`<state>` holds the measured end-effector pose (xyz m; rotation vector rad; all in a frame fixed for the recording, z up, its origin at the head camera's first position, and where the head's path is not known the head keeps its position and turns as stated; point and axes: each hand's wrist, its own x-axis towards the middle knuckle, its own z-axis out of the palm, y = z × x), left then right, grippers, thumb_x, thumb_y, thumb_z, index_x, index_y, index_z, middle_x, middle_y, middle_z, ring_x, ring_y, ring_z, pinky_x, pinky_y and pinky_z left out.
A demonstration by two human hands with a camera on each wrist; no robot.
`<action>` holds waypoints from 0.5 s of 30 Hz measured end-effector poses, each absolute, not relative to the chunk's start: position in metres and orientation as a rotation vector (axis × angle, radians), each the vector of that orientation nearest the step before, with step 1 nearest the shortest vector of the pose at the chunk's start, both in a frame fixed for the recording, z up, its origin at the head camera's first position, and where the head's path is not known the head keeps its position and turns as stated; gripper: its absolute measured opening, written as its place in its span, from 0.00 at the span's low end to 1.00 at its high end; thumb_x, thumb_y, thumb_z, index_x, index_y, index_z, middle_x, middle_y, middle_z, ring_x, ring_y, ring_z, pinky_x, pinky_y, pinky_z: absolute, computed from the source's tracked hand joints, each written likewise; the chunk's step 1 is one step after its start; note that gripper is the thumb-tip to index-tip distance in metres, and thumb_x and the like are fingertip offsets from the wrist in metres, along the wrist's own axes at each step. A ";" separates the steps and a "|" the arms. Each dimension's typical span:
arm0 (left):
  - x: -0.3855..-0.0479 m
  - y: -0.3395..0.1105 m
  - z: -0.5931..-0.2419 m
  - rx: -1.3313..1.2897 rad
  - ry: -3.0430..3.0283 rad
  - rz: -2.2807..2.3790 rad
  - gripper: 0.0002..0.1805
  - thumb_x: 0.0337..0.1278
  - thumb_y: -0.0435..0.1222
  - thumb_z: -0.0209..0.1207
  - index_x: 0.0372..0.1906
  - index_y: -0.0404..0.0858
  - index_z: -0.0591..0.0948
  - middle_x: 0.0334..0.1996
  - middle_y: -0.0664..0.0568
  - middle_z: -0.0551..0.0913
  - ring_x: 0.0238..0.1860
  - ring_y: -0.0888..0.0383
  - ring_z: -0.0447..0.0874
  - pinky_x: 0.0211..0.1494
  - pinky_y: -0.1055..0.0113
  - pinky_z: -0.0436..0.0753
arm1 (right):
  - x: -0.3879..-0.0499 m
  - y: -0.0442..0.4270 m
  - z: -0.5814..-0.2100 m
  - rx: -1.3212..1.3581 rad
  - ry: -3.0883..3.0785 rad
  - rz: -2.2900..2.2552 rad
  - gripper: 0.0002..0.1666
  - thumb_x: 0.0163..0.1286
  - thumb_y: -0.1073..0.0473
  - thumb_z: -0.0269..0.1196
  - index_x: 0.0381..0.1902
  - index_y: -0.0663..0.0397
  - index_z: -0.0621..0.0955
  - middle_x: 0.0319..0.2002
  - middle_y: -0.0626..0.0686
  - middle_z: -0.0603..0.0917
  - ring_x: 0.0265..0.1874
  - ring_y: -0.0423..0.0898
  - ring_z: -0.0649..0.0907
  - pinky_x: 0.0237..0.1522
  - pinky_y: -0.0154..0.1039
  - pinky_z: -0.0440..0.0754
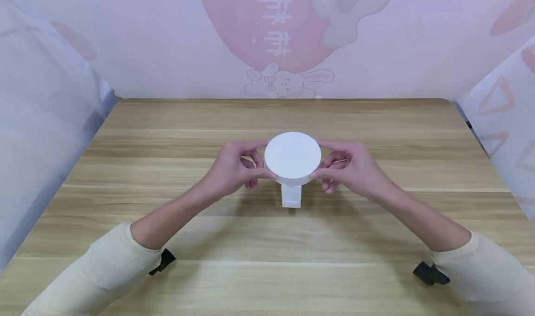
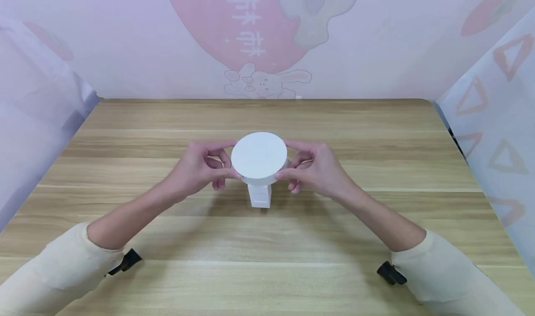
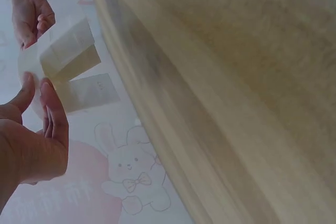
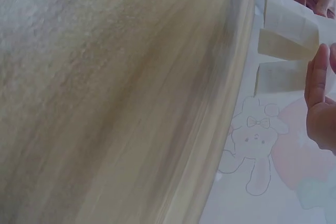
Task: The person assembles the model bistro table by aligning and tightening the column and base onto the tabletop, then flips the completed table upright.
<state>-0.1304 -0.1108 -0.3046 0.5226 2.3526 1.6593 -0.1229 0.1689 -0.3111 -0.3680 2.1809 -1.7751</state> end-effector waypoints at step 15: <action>-0.138 -0.104 -0.327 0.514 2.467 1.559 0.33 0.33 0.25 0.82 0.54 0.29 0.85 0.22 0.51 0.76 0.18 0.58 0.78 0.19 0.71 0.76 | -0.132 0.175 -0.329 -0.428 2.301 -1.561 0.41 0.57 0.69 0.77 0.70 0.60 0.78 0.25 0.66 0.84 0.12 0.47 0.79 0.18 0.43 0.83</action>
